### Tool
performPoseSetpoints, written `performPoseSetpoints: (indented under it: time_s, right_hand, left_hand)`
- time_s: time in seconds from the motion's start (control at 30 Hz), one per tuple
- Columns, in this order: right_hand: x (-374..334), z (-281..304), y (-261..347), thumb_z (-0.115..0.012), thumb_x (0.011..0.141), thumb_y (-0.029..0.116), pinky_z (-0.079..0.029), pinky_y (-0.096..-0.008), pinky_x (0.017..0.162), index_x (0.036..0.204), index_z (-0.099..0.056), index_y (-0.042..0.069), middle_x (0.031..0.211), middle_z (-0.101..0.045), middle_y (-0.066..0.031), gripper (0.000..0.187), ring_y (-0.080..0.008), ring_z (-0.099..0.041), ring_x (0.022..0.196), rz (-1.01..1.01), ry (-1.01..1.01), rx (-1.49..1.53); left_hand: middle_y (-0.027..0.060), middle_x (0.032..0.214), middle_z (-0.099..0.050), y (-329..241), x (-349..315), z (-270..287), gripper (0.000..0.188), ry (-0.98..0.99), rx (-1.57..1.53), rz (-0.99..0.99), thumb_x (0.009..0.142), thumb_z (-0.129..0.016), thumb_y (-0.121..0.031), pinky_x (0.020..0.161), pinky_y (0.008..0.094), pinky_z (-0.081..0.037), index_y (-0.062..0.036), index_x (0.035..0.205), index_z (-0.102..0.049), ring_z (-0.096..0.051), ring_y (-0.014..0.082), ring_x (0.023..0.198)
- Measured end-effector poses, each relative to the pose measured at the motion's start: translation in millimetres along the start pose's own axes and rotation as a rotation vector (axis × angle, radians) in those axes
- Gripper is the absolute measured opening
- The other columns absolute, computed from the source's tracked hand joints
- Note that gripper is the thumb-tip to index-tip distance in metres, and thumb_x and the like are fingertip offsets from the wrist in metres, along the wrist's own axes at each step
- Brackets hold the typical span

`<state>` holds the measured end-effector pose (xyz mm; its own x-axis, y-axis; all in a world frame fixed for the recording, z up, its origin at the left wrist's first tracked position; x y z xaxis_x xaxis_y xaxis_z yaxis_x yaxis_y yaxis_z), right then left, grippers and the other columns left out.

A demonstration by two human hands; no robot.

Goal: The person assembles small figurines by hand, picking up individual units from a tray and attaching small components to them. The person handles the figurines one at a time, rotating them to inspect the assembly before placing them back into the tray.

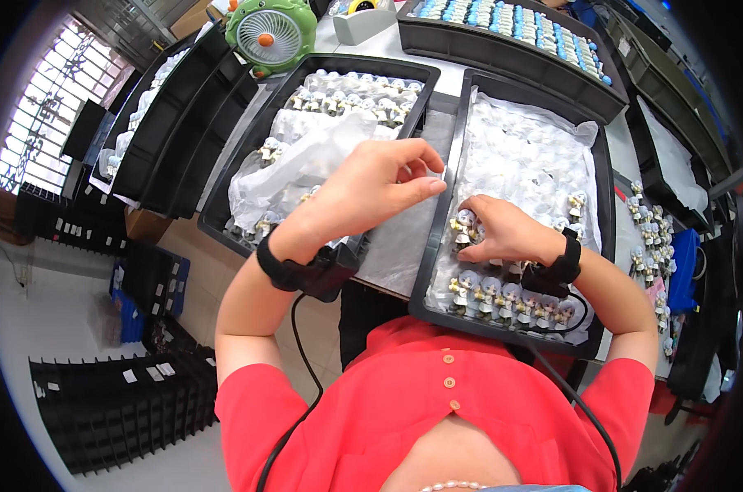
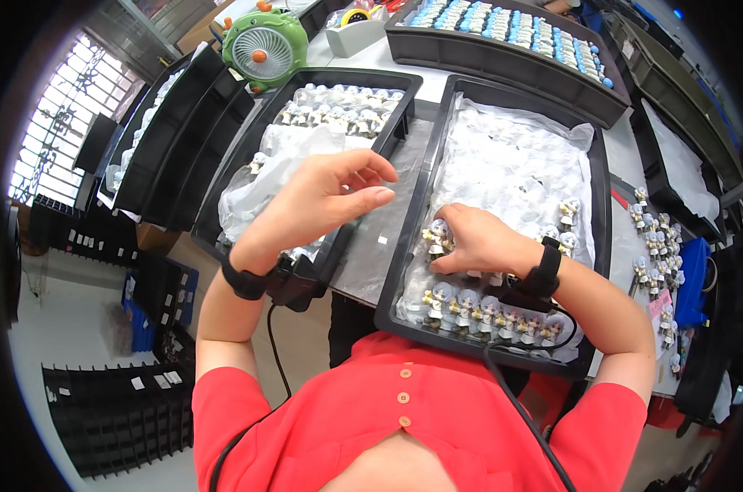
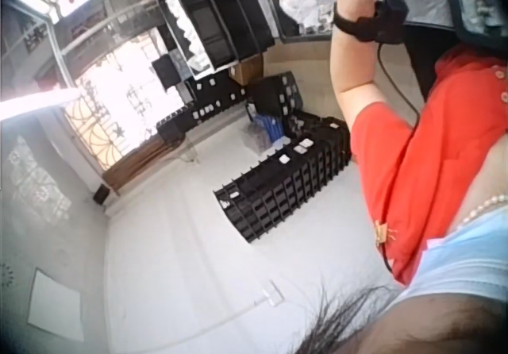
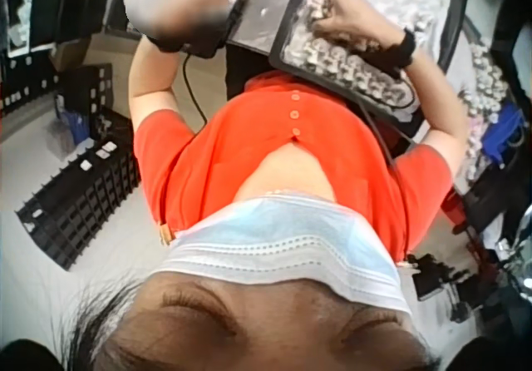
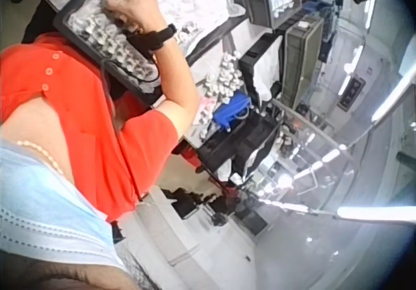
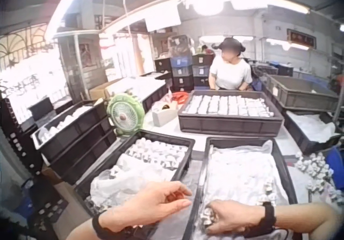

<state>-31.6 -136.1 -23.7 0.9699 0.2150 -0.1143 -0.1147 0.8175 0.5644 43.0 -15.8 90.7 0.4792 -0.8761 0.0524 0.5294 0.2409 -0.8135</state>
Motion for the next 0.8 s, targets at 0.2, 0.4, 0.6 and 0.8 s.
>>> performPoseSetpoints:
  time_s: [0.2,0.4,0.6,0.8]
  right_hand:
    - [-16,50,18,-0.077,0.065,0.021,-0.044,-0.0347,0.089,0.123,-0.048,0.003,0.11,-0.056,-0.0145,0.067,-0.0256,-0.056,0.1,0.097,-0.242,0.231]
    - [-21,69,20,-0.078,0.063,0.014,-0.045,-0.0366,0.09,0.123,-0.045,0.002,0.11,-0.056,-0.0159,0.07,-0.0297,-0.056,0.104,0.205,-0.454,0.187]
    - [-18,67,10,-0.079,0.062,0.015,-0.045,-0.0378,0.088,0.122,-0.045,0.002,0.108,-0.057,-0.0153,0.07,-0.0304,-0.057,0.102,0.19,-0.509,0.192]
    - [-16,60,-2,-0.081,0.064,0.02,-0.044,-0.0356,0.091,0.123,-0.045,0.003,0.111,-0.056,-0.0149,0.072,-0.0271,-0.056,0.104,0.157,-0.46,0.246]
  left_hand:
    - [0.0068,0.101,-0.059,20,24,-30,0.033,0.017,-0.052,0.017,0.089,-0.057,-0.008,0.071,0.0252,-0.046,-0.0034,0.12,-0.049,-0.058,0.01,0.081]
    - [0.0158,0.123,-0.047,30,32,-58,0.057,0.21,-0.255,0.126,0.085,-0.062,-0.006,0.076,0.0265,-0.048,-0.0094,0.133,-0.033,-0.061,0.0158,0.092]
    - [0.0111,0.114,-0.047,40,45,-65,0.055,0.119,-0.416,0.135,0.082,-0.066,-0.006,0.078,0.0254,-0.049,-0.0071,0.129,-0.036,-0.059,0.0141,0.095]
    - [0.0141,0.116,-0.05,59,46,-79,0.048,0.116,-0.645,0.138,0.083,-0.063,-0.005,0.075,0.0247,-0.049,-0.0048,0.124,-0.038,-0.06,0.0134,0.093]
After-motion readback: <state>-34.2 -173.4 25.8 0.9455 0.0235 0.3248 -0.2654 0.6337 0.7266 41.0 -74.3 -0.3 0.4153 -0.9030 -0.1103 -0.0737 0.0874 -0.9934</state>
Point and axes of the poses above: each hand's wrist, its own x-axis towards the middle knuckle, its own z-axis out of the back of the hand, y = z × x, the point moved 8 cm from there along x, towards the middle knuckle
